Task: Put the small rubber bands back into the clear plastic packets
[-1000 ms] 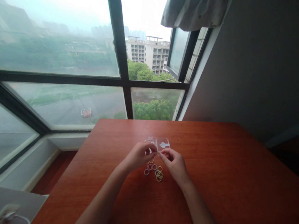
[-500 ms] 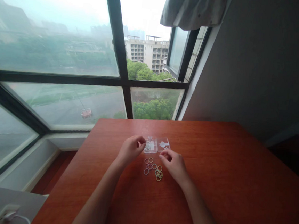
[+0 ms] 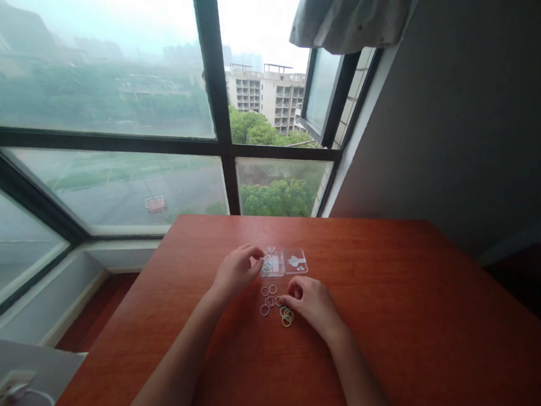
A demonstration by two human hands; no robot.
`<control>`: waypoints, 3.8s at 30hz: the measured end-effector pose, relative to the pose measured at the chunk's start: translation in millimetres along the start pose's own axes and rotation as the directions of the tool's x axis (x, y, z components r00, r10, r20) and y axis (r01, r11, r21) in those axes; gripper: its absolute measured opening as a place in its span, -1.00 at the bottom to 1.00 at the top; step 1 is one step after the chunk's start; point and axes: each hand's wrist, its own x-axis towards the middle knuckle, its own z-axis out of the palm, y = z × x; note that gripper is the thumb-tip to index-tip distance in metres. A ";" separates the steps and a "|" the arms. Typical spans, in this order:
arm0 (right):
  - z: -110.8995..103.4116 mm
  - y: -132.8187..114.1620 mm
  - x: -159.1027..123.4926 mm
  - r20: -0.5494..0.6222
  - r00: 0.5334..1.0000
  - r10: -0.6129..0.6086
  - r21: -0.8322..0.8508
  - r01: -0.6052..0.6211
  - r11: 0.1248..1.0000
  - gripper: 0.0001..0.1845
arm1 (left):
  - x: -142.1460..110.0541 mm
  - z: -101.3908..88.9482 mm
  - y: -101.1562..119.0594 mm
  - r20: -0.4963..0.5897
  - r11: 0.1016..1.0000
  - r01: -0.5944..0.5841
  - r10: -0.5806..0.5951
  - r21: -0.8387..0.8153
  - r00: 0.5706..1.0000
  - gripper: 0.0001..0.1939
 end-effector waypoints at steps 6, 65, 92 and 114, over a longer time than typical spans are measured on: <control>-0.7 -0.6 0.3 0.015 1.000 0.013 0.003 -0.013 1.000 -0.81 | -0.7 1.6 0.5 -0.001 1.000 -0.012 0.012 -0.002 1.000 -0.89; 3.9 -7.3 -2.3 -0.255 0.941 -0.223 0.043 0.241 0.969 -0.86 | -7.1 13.9 35.6 0.252 0.927 -0.046 0.148 -0.371 0.956 -0.87; -5.9 -5.1 -7.4 0.127 0.973 -0.191 0.068 0.184 0.981 -0.89 | 0.4 2.4 1.3 0.099 0.996 0.041 -0.034 -0.076 0.995 -0.92; -1.9 -6.7 -0.9 -0.080 0.983 -0.166 0.225 0.180 0.958 -0.93 | -1.2 3.4 8.5 0.081 0.989 0.008 0.004 -0.147 0.997 -0.90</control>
